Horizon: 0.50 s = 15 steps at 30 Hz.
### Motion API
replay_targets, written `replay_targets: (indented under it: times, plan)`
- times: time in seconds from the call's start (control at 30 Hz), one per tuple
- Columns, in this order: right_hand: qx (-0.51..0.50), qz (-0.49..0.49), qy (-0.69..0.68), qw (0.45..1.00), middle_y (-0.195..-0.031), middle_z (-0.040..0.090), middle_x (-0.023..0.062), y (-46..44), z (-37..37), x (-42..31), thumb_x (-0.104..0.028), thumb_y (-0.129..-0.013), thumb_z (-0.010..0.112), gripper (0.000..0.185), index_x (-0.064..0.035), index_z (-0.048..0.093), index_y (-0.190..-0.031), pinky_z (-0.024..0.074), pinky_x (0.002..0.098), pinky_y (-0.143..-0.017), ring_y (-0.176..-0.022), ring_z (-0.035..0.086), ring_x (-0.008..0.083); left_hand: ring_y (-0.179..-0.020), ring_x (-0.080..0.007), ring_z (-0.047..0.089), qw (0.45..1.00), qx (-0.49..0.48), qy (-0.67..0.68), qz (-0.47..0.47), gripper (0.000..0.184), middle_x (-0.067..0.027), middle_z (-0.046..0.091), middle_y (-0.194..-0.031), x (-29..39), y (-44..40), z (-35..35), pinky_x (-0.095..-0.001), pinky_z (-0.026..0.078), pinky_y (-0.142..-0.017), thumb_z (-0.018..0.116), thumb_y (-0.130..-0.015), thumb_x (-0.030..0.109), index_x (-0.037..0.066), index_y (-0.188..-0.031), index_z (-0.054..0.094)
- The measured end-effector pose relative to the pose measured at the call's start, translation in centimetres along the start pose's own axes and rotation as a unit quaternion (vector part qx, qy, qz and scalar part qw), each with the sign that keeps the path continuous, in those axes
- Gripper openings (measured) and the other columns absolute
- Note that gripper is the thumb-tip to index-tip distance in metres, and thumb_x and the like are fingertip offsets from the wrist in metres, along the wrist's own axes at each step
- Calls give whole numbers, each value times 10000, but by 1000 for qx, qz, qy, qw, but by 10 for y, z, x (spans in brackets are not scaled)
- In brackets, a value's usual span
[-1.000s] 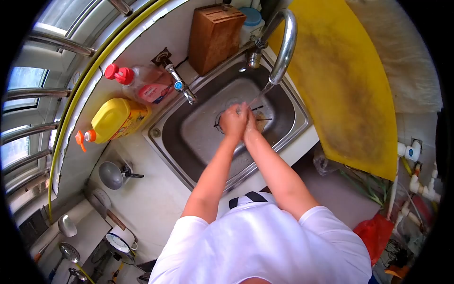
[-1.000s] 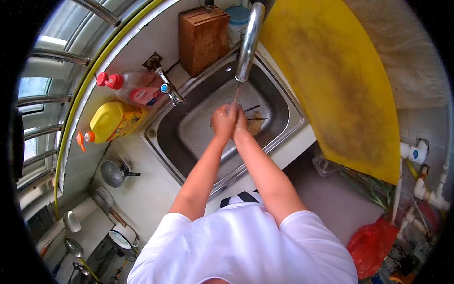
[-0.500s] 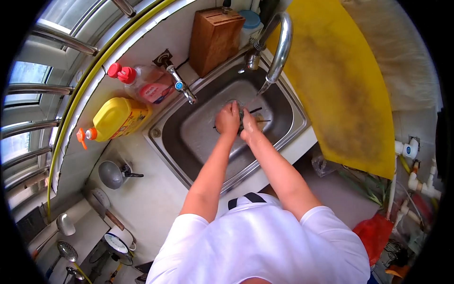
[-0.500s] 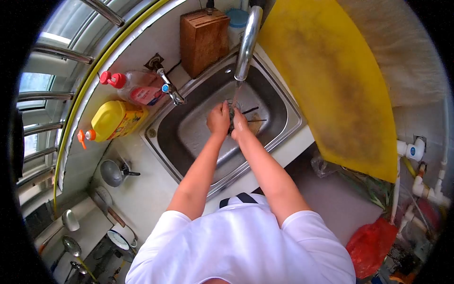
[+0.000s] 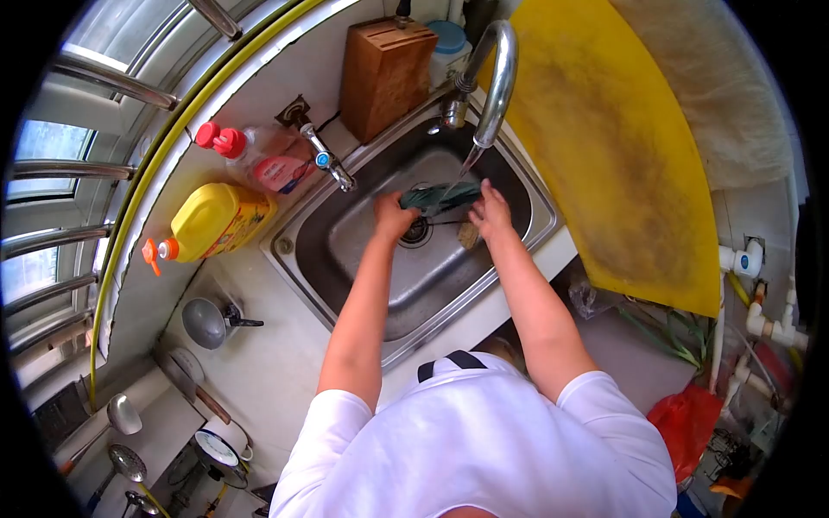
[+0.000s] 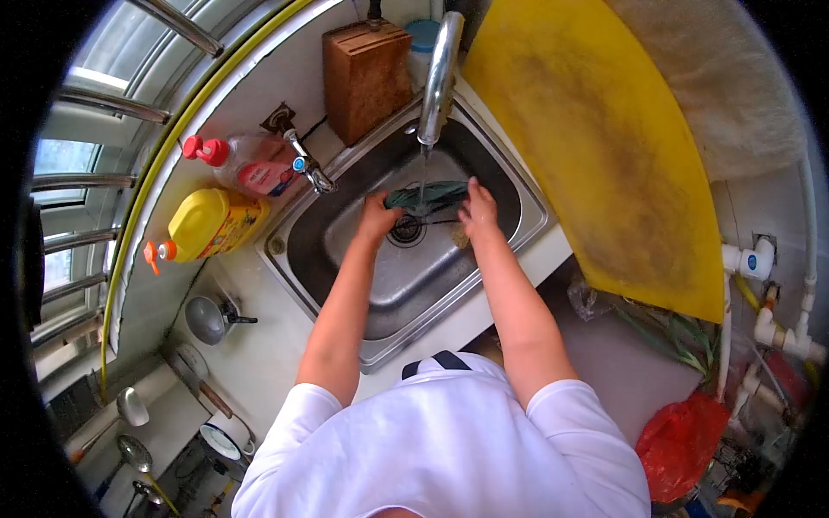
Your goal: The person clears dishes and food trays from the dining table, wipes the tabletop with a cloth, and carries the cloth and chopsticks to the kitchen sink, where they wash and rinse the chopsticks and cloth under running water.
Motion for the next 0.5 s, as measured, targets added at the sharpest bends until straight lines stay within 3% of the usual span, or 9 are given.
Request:
replay_targets:
  times: [0.1,0.17,0.2,0.23,0.3,0.37,0.43,0.47,0.5]
  plan:
    - [-32,116,15,993,-1118,513,76,14,17,34,-478,-807,551,477,-161,471,-1154,392,437,-864,-1054,468,274,-991,-310,474,987,105,79,98,384,-146,532,-1023,58,25,-16,-374,383,-819,751,-519,206,36,-838,619]
    - [-180,187,-65,963,-1069,559,126,30,58,52,-553,-790,517,526,-84,526,-1027,467,401,-770,-938,558,239,-965,-299,465,986,83,76,125,377,-104,521,-1045,91,45,-10,-364,368,-830,760,-512,216,27,-802,609]
    - [-209,260,-149,931,-888,594,130,51,80,54,-585,-783,497,529,-74,542,-912,493,342,-637,-696,589,252,-940,-285,466,983,81,109,125,361,-94,528,-1023,108,58,-11,-358,367,-829,761,-515,215,31,-782,604]
    - [-209,262,-149,930,-888,594,130,50,80,59,-585,-783,497,529,-74,542,-912,493,342,-637,-696,589,252,-915,-272,466,979,80,142,124,345,-85,534,-1000,121,69,-10,-352,365,-828,761,-518,215,35,-763,599]
    - [-341,290,-155,881,-778,565,113,61,99,68,-609,-777,483,523,-90,535,-817,476,336,-571,-583,545,266,-804,-240,486,960,129,201,144,257,-56,561,-838,132,84,-13,-340,374,-764,735,-558,188,42,-683,564]
    - [-288,186,-155,926,-709,528,91,39,98,77,-558,-811,465,464,-100,518,-758,456,326,-535,-551,508,259,-756,-239,496,955,168,218,111,230,-67,563,-806,106,79,-1,-339,386,-716,712,-590,178,35,-658,544]
    - [-344,202,-301,866,-737,550,82,42,114,101,-417,-860,438,339,-96,524,-796,471,304,-582,-616,542,236,-751,-264,500,965,164,201,37,233,-112,559,-805,75,54,4,-358,394,-690,697,-630,200,17,-666,557]
    - [-202,162,-235,937,-773,567,72,91,112,49,-315,-857,428,241,-97,531,-844,479,295,-649,-691,563,205,-766,-295,506,967,211,138,24,270,-162,551,-798,86,51,-23,-389,392,-692,660,-693,248,-8,-688,575]
    - [-202,164,-233,937,-773,567,72,85,112,57,-315,-857,428,241,-97,531,-844,479,295,-649,-691,563,205,-766,-295,506,967,213,138,21,270,-162,551,-798,74,38,-26,-389,392,-692,660,-693,248,-8,-688,575]
Point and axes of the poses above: each hand's wrist, its own y-axis away from the middle knuckle, its own z-axis out of the palm, x = y × z, the point moved 10 cm from there along -y, towards the middle knuckle
